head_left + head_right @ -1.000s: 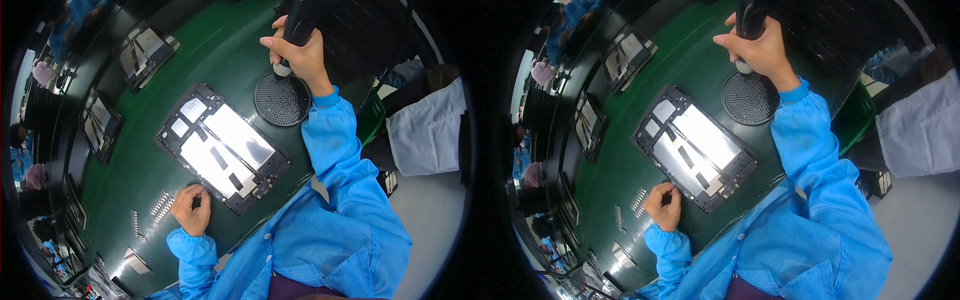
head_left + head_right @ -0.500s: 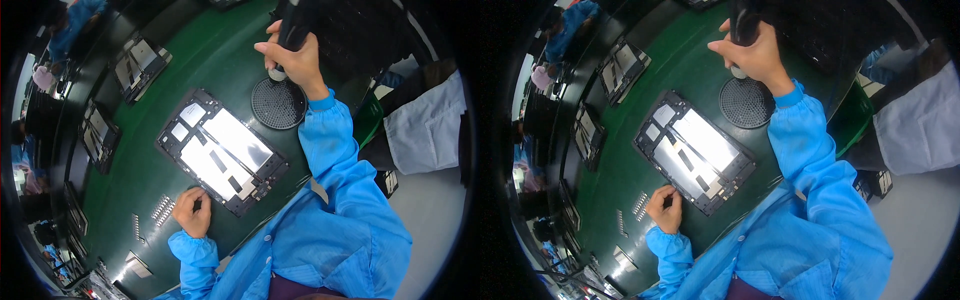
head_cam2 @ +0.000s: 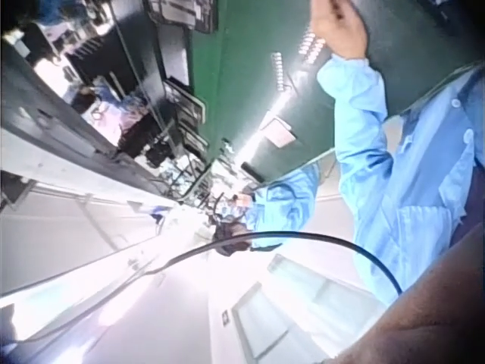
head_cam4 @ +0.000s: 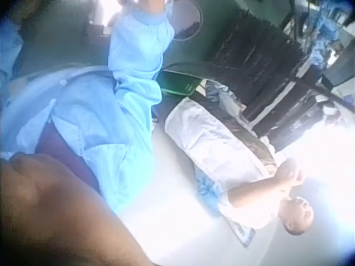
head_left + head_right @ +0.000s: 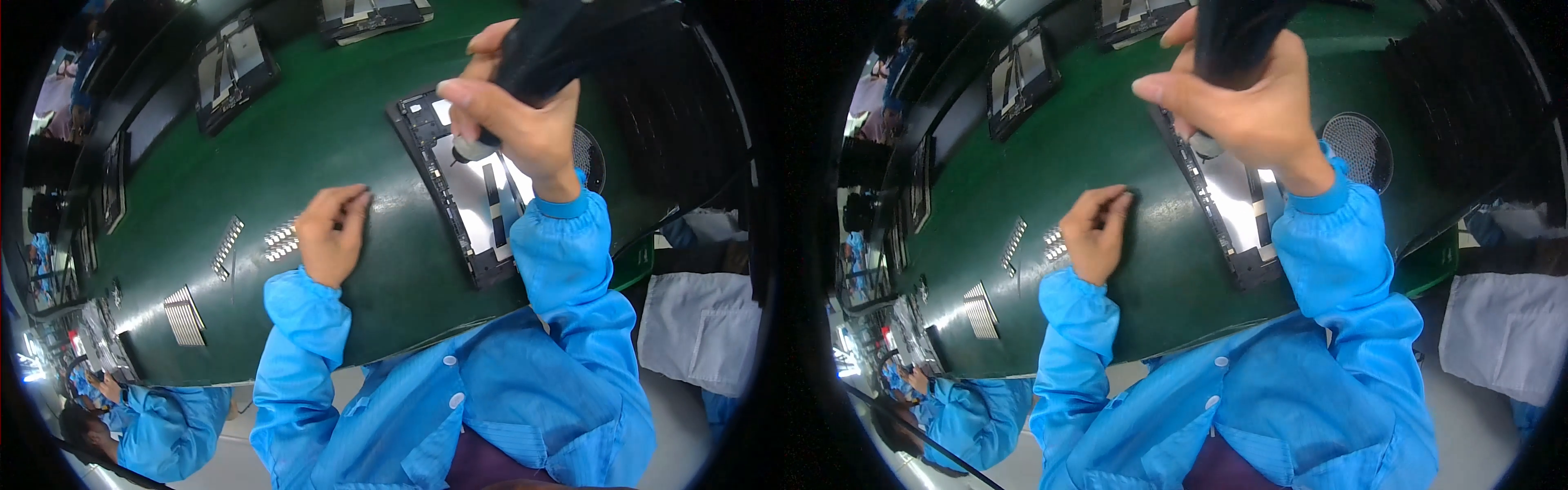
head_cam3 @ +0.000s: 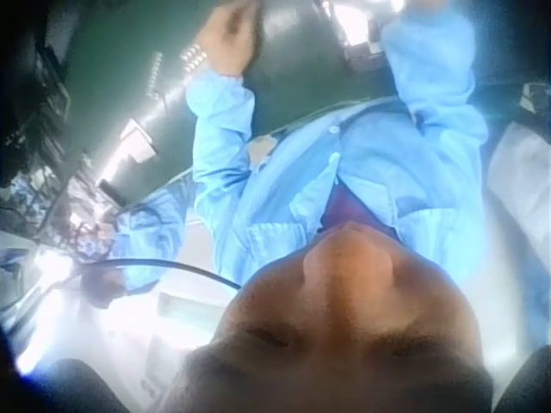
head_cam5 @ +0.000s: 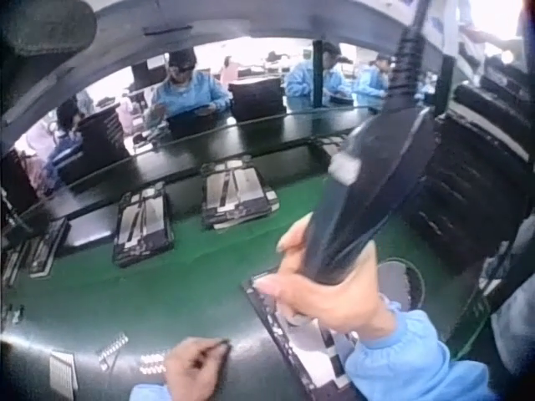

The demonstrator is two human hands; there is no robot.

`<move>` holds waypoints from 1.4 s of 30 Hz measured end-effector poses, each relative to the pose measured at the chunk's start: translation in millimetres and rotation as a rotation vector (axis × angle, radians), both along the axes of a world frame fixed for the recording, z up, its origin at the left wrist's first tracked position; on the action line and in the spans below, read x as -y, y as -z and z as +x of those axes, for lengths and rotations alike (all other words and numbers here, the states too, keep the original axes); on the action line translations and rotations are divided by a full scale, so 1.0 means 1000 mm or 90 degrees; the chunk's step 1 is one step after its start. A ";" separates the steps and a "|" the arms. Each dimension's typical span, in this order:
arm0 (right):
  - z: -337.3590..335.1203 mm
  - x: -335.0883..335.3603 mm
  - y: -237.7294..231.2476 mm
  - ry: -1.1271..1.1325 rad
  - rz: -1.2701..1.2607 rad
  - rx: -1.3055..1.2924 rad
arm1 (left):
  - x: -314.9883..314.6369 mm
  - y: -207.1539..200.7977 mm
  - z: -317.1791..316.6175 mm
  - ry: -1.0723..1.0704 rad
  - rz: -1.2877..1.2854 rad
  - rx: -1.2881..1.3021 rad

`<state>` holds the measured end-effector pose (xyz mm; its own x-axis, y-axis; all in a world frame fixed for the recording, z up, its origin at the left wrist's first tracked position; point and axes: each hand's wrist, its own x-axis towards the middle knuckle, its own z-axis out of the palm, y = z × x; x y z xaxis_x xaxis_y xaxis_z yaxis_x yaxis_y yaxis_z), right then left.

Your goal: The person assembles internal components into a tablet housing by securing a circuit board with screws into a tablet frame using an electric screwdriver.

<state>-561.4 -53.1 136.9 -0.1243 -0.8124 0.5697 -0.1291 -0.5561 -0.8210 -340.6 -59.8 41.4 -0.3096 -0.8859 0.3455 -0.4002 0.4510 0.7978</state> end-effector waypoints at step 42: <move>0.006 0.012 -0.001 0.052 0.012 0.050 | -0.084 -0.026 -0.073 0.417 -0.241 0.106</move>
